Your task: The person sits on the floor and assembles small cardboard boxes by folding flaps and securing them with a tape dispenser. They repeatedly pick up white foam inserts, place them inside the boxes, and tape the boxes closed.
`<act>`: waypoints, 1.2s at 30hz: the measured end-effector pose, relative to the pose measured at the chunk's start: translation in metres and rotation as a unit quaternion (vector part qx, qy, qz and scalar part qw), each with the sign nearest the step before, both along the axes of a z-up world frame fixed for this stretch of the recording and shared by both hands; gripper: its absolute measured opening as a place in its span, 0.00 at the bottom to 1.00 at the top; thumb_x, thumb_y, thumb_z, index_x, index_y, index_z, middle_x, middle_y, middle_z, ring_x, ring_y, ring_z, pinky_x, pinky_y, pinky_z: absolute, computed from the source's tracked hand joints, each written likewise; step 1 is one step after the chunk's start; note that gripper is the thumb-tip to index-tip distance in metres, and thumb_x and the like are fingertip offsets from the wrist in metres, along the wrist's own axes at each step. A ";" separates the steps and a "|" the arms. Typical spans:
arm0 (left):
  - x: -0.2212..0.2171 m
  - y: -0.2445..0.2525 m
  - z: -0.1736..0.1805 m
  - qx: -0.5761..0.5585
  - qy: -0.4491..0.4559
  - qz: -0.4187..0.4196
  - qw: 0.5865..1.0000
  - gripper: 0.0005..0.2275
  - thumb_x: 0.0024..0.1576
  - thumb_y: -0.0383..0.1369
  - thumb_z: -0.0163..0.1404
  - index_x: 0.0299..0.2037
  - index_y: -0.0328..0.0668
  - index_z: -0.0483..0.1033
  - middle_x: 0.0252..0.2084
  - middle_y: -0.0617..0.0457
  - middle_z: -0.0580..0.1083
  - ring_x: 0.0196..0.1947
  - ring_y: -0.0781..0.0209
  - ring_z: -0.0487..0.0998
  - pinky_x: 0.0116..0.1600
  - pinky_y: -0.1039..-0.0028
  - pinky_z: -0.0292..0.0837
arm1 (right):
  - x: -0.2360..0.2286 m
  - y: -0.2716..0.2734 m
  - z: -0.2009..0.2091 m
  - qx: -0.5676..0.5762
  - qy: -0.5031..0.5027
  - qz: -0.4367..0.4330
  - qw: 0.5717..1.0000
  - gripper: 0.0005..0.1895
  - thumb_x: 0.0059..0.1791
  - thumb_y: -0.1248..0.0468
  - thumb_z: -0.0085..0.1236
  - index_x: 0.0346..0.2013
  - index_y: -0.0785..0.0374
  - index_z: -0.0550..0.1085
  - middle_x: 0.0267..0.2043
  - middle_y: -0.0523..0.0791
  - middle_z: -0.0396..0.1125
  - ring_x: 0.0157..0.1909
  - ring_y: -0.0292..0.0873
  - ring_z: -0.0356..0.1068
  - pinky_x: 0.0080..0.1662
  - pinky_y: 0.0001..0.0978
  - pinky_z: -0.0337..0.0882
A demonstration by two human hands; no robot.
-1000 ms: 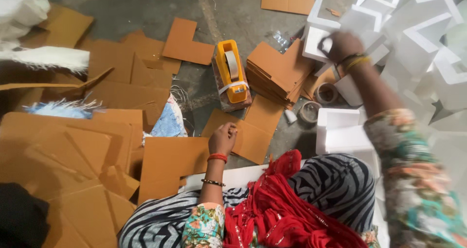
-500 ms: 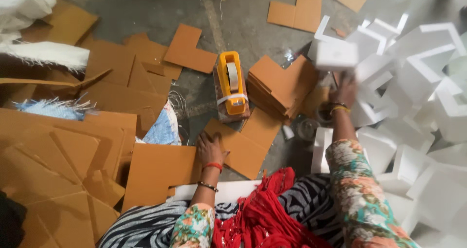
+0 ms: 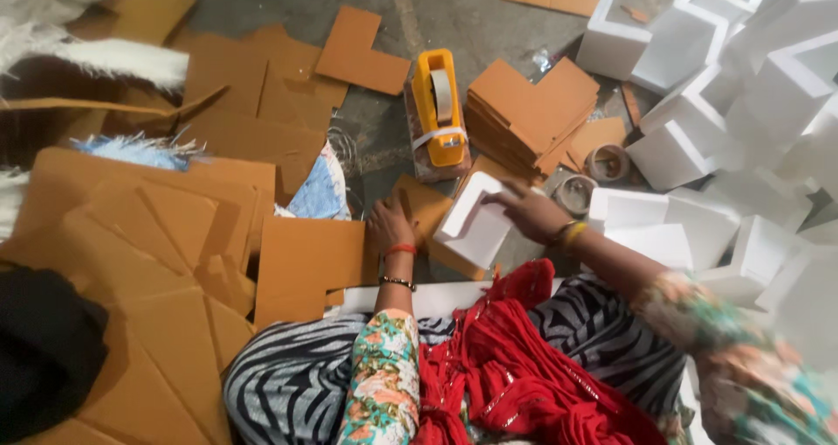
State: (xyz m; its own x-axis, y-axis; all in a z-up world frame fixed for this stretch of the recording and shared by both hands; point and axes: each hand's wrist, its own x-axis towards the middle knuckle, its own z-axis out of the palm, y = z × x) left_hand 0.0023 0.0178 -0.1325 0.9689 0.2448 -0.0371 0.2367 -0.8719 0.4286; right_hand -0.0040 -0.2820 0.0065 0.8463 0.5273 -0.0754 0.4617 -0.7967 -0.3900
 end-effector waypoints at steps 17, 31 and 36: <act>-0.003 -0.057 0.054 -0.215 0.132 -0.157 0.955 0.30 0.47 0.36 0.57 0.64 0.56 0.72 0.55 0.42 0.75 0.56 0.42 0.76 0.59 0.59 0.74 | 0.083 -0.053 -0.050 0.093 0.085 -0.223 0.967 0.27 0.51 0.50 0.55 0.64 0.55 0.71 0.67 0.49 0.67 0.63 0.49 0.69 0.64 0.41 0.69; 0.010 -0.044 0.043 -0.170 0.110 -0.207 0.957 0.31 0.45 0.36 0.59 0.63 0.52 0.70 0.51 0.42 0.77 0.56 0.44 0.77 0.70 0.54 0.60 | 0.075 -0.031 -0.018 -0.214 -0.107 -0.202 0.950 0.16 0.51 0.57 0.55 0.53 0.57 0.72 0.59 0.45 0.71 0.58 0.49 0.73 0.54 0.45 0.73; 0.005 -0.040 0.044 -0.216 0.132 -0.174 0.952 0.28 0.46 0.31 0.56 0.61 0.51 0.72 0.53 0.38 0.76 0.54 0.38 0.77 0.57 0.57 0.74 | 0.050 -0.018 0.075 -0.078 -0.202 -0.244 0.945 0.04 0.58 0.59 0.58 0.48 0.51 0.75 0.40 0.43 0.75 0.45 0.47 0.76 0.45 0.43 0.74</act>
